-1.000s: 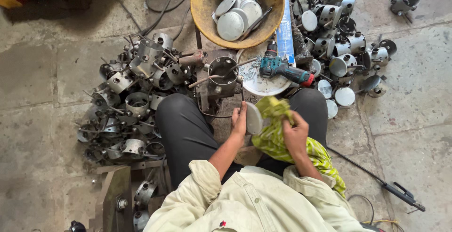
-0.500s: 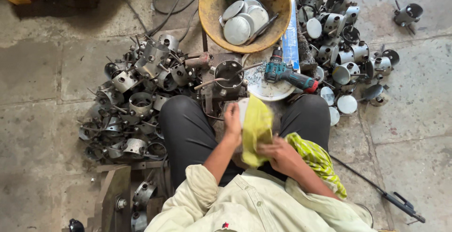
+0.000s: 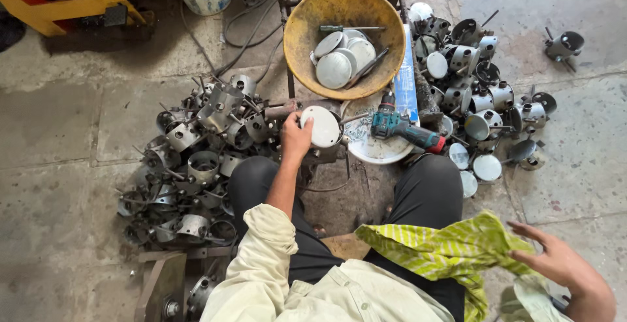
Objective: The person sits on the floor and uses a cordless drill to drive screws into white circular metal discs. They pick up discs from a yellow bowl, place them on a metal stand, and secure them with screws. The person repeats this process for multiple discs, occasionally adjusting the drill bit.
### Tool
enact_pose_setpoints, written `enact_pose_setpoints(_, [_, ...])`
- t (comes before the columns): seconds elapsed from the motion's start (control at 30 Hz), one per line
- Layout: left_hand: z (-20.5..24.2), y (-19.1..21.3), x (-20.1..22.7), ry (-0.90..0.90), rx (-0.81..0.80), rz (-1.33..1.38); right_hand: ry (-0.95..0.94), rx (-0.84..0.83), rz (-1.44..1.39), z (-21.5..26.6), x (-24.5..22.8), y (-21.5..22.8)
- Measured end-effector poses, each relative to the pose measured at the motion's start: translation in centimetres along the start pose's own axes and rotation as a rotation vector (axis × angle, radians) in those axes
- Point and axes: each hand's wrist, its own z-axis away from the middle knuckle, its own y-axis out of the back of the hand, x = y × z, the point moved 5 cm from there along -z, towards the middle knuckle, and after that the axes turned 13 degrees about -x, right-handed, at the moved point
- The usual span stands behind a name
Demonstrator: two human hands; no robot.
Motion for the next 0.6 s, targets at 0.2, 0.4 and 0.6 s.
enact_pose_setpoints(0.2, [2.3, 0.8, 3.0, 0.109, -0.063, -0.641, 0.296, 0.183, -0.132, 1.7, -5.7, 0.1])
enact_pose_setpoints(0.4, [1.9, -0.1, 4.9, -0.103, -0.229, -0.699, 0.679, 0.568, -0.054, -1.3, -17.6, 2.4])
enact_pose_setpoints(0.6, [1.1, -1.9, 4.0, -0.178, -0.383, -0.596, 0.430, 0.521, 0.484, -13.3, -28.8, 1.0])
